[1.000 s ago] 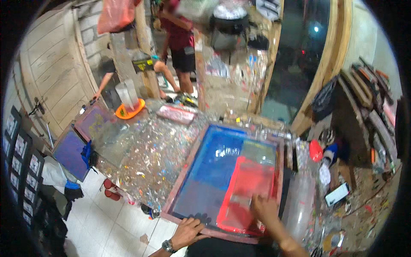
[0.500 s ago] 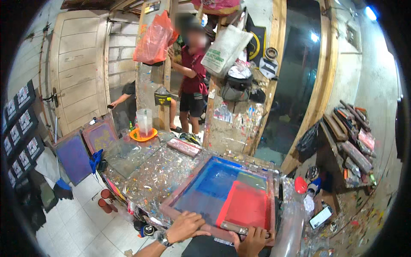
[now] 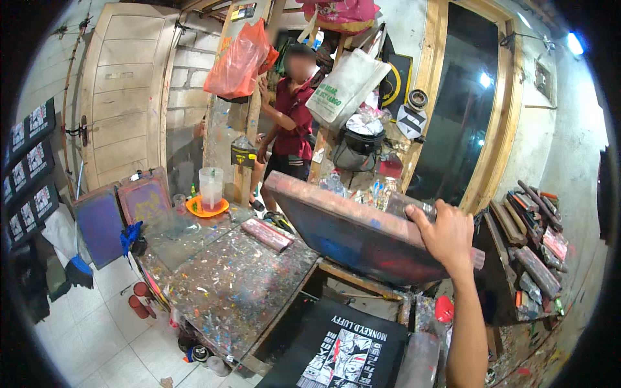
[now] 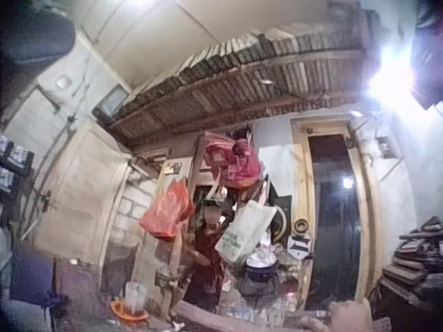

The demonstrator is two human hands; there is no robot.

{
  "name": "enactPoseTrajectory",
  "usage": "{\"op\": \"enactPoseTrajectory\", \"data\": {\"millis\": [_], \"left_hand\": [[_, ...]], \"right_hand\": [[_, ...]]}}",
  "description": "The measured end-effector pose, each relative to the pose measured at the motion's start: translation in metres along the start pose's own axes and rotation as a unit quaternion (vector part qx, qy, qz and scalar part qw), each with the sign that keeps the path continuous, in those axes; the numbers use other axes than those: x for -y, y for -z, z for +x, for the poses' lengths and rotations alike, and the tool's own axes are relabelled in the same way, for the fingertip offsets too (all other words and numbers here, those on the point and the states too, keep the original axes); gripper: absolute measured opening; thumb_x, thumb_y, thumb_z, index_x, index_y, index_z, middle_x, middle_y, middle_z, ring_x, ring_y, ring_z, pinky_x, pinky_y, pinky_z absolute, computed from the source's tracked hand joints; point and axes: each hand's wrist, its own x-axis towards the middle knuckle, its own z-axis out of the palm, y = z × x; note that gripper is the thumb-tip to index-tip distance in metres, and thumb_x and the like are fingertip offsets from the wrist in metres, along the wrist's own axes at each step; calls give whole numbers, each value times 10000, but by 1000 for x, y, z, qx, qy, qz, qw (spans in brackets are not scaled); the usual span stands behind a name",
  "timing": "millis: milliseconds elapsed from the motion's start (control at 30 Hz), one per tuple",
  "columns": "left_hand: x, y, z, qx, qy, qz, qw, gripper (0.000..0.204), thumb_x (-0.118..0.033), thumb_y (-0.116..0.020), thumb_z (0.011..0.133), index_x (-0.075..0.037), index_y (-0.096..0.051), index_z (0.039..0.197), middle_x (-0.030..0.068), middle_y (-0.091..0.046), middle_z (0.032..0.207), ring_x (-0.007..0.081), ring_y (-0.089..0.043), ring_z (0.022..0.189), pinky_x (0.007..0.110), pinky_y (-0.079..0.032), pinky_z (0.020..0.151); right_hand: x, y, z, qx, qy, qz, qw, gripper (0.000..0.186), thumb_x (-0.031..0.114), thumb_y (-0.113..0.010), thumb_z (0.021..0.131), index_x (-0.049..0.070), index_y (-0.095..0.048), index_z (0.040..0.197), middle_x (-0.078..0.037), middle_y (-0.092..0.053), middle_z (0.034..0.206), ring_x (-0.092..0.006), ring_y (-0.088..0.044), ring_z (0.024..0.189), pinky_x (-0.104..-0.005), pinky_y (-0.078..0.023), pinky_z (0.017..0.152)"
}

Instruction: The person performs screen printing by aligning a black t-shirt on a station, applying ink using a squeegee through a mesh screen, and repeating the process for multiple shirts.

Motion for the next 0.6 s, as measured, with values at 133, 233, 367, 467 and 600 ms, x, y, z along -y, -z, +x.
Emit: {"op": "enactPoseTrajectory", "data": {"millis": [133, 233, 367, 467, 600], "left_hand": [[98, 107, 9, -115, 204, 110, 966, 378, -188, -649, 865, -21, -664, 1204, 188, -695, 1177, 385, -663, 1114, 512, -543, 902], [194, 191, -50, -154, 267, 368, 877, 300, -234, -620, 893, -66, -719, 1121, 158, -670, 1263, 360, -619, 1205, 522, -505, 964], [214, 202, -47, -110, 161, 377, 905, 311, -236, -581, 926, -74, -737, 1142, 163, -561, 1479, 325, -468, 1418, 557, -337, 1166], [179, 205, -10, -114, 87, 513, 847, 284, -228, -566, 945, -80, -748, 1105, 143, -528, 1523, 294, -429, 1446, 539, -291, 1195], [123, 242, 1, -141, 338, 235, 900, 213, -165, -615, 910, -32, -741, 1018, 216, -742, 1065, 373, -702, 1028, 473, -533, 926]], "right_hand": [[-17, -6, 21, 37, -18, -14, 999, 740, 700, -562, 920, -17, -716, 822, -258, -728, 816, -427, -713, 844, -552, -465, 824], [-1, -6, 31, 62, -25, 28, 997, 765, 713, -541, 925, -23, -735, 853, -263, -732, 828, -427, -716, 854, -552, -463, 835], [3, 2, 34, 81, -37, 10, 996, 753, 705, -556, 916, -22, -748, 876, -275, -736, 859, -428, -718, 878, -548, -466, 855], [-7, 8, 34, 81, -40, -6, 996, 761, 715, -554, 914, -20, -749, 877, -277, -737, 862, -426, -721, 886, -550, -465, 872], [-6, 0, 35, 102, -43, 22, 994, 777, 728, -539, 917, -20, -749, 912, -271, -741, 879, -421, -723, 897, -551, -462, 873]]}}
